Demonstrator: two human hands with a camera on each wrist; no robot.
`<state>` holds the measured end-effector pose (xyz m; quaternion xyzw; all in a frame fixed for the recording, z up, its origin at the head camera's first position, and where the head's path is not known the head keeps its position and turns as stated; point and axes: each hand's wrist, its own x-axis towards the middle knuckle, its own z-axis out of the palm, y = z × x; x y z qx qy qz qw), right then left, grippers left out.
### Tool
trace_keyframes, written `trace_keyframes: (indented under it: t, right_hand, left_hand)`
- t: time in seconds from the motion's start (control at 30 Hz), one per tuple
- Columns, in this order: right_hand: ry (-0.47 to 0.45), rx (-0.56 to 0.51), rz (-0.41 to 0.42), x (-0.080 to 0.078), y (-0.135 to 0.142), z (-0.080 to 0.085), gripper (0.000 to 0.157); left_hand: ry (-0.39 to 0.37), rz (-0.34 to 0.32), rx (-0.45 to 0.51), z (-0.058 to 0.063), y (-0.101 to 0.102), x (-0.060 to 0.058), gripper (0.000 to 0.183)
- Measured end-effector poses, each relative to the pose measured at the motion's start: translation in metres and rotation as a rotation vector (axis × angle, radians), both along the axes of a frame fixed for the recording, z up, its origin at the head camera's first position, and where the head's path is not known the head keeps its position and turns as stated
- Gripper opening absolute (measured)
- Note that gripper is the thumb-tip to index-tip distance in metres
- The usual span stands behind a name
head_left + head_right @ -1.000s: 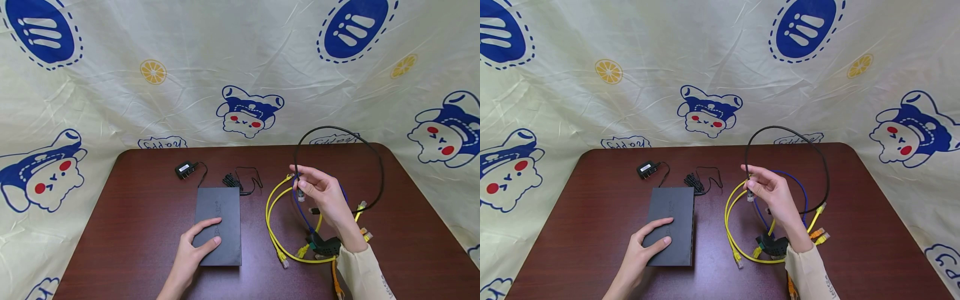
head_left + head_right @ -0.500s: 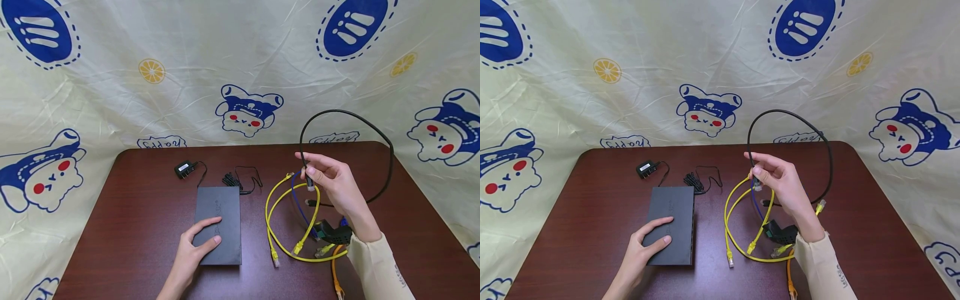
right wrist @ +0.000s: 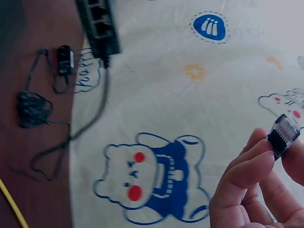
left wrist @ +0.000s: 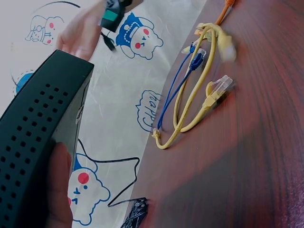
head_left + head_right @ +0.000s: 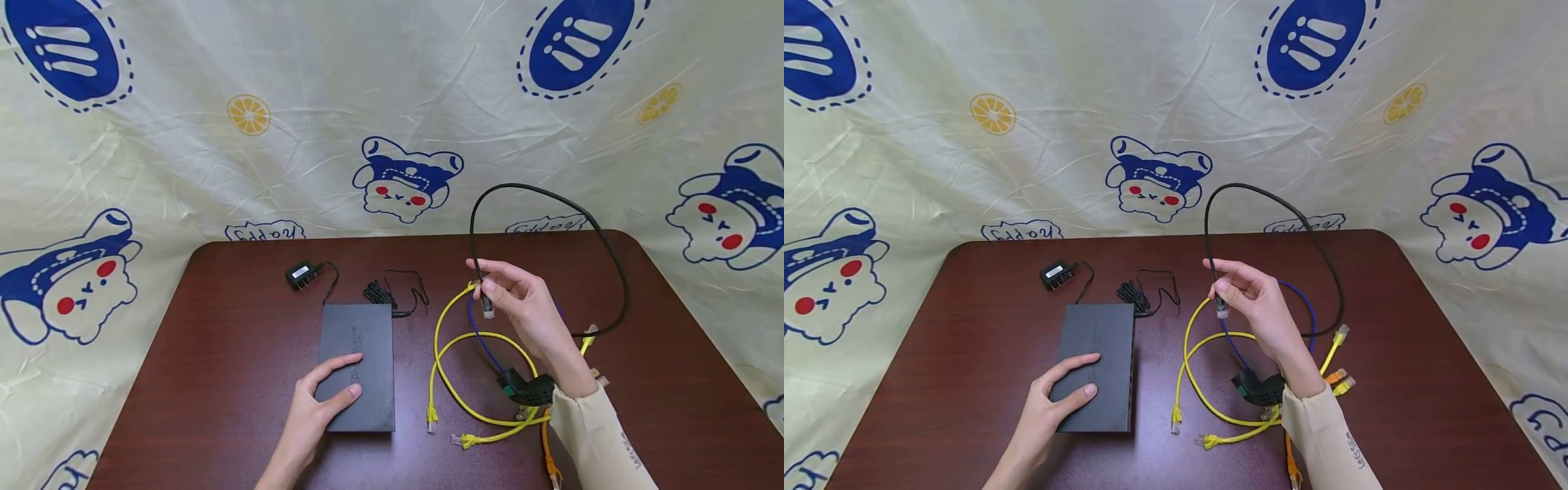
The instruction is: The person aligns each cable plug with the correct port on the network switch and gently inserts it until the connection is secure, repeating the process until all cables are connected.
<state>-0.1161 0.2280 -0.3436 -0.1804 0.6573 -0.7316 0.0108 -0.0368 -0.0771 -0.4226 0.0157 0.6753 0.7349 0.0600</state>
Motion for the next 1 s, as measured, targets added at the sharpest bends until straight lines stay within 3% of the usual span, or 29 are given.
trace_keyframes:
  t: [0.43, 0.67, 1.0]
  right_hand:
    - [-0.114, -0.098, 0.06, 0.002, -0.013, -0.043, 0.03]
    - [-0.203, -0.176, 0.122, 0.007, -0.018, -0.053, 0.033]
    - [-0.185, -0.297, 0.064, 0.01, -0.028, -0.061, 0.021]
  left_hand:
    - [0.006, -0.002, -0.001, 0.0, 0.002, 0.0, 0.037]
    - [0.01, -0.001, -0.008, -0.001, 0.002, 0.001, 0.037]
    - [0.022, 0.005, -0.004, -0.002, 0.003, 0.001, 0.037]
